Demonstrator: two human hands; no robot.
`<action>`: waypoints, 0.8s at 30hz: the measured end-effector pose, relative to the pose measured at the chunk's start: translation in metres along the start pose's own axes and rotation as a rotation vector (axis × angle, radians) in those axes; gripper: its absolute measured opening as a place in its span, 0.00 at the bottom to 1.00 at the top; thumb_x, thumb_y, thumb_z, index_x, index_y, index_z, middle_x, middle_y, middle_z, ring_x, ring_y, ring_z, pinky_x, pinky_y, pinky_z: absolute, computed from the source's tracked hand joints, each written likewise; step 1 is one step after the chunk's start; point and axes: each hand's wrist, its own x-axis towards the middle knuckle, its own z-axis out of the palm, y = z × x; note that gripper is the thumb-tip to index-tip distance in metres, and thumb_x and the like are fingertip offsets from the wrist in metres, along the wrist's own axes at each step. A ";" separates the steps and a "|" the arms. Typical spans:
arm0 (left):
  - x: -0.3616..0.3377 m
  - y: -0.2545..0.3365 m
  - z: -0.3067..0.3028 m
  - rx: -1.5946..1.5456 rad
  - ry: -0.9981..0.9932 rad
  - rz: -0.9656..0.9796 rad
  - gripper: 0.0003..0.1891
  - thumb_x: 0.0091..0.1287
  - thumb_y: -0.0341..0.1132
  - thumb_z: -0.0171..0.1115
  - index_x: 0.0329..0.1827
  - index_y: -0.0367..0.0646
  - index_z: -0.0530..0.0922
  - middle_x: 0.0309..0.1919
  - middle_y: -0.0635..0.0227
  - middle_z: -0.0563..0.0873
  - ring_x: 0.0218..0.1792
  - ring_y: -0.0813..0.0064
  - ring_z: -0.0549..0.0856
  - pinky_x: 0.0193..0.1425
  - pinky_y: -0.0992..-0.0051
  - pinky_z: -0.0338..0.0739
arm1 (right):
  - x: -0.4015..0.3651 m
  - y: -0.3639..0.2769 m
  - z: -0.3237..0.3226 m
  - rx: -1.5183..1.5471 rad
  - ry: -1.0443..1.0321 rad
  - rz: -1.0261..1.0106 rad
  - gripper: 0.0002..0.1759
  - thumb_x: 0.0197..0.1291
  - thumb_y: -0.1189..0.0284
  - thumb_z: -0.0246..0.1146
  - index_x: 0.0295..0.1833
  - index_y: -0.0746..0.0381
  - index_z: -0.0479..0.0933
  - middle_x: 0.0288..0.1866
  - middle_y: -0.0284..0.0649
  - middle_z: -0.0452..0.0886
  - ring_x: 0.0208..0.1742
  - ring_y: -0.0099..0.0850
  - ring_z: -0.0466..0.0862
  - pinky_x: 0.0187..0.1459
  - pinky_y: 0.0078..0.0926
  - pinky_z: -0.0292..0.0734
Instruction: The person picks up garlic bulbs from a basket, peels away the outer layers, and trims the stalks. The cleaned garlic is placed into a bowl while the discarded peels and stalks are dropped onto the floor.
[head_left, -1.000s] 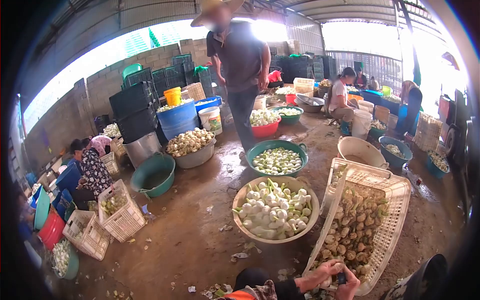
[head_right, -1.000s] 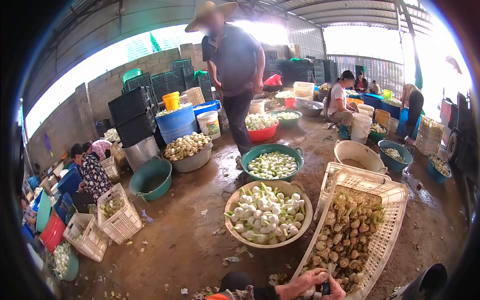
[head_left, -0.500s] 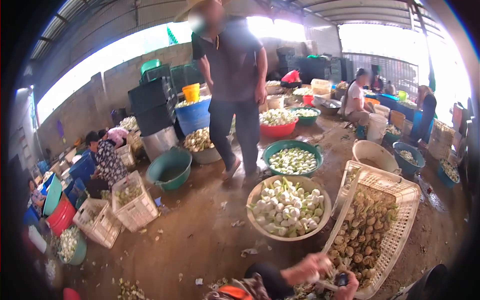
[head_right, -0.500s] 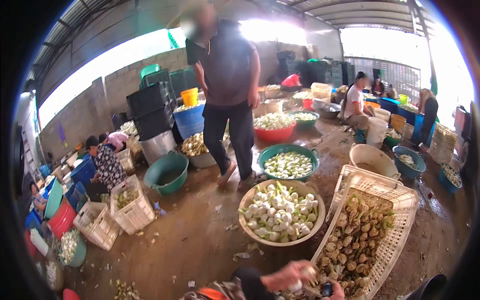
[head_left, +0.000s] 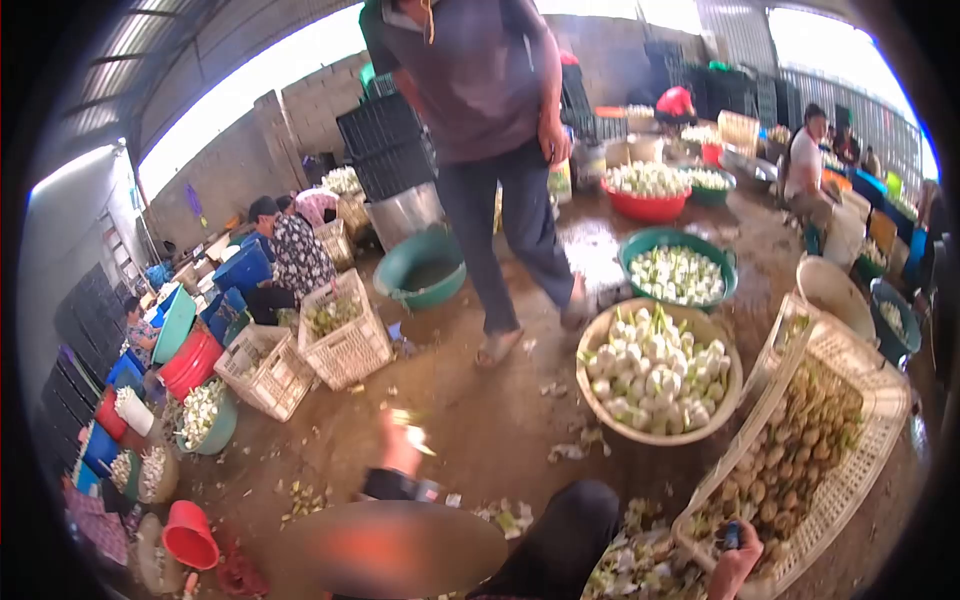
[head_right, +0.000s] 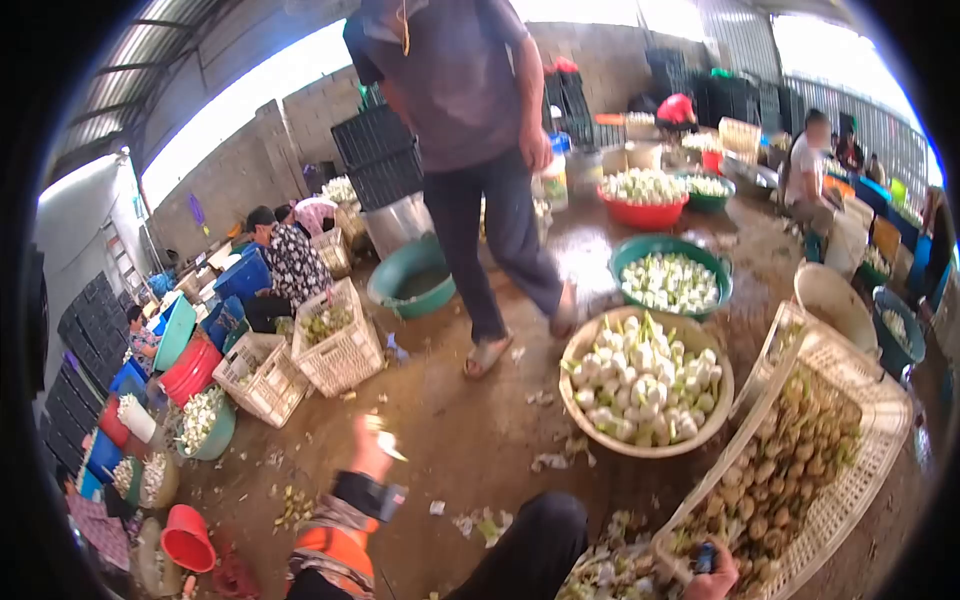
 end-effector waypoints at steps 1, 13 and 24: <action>-0.006 -0.022 0.039 0.014 -0.137 -0.214 0.15 0.66 0.53 0.47 0.34 0.52 0.71 0.24 0.70 0.77 0.19 0.72 0.76 0.18 0.70 0.73 | -0.007 -0.029 0.006 -0.065 -0.049 -0.028 0.21 0.53 0.87 0.52 0.52 0.67 0.78 0.42 0.44 0.83 0.43 0.32 0.80 0.45 0.24 0.75; -0.296 -0.157 0.253 0.558 -1.779 0.040 0.24 0.67 0.49 0.58 0.53 0.34 0.72 0.35 0.62 0.81 0.39 0.71 0.81 0.44 0.73 0.74 | -0.012 0.003 0.004 -0.251 -0.073 -0.307 0.20 0.60 0.84 0.53 0.58 0.66 0.74 0.42 0.47 0.82 0.39 0.31 0.79 0.42 0.27 0.74; -0.142 -0.025 0.207 0.623 -1.254 0.129 0.19 0.68 0.47 0.53 0.50 0.39 0.73 0.38 0.61 0.81 0.39 0.71 0.81 0.41 0.75 0.76 | -0.016 -0.005 0.001 -0.128 0.352 -0.373 0.19 0.50 0.83 0.47 0.47 0.70 0.77 0.32 0.41 0.81 0.34 0.30 0.79 0.39 0.25 0.74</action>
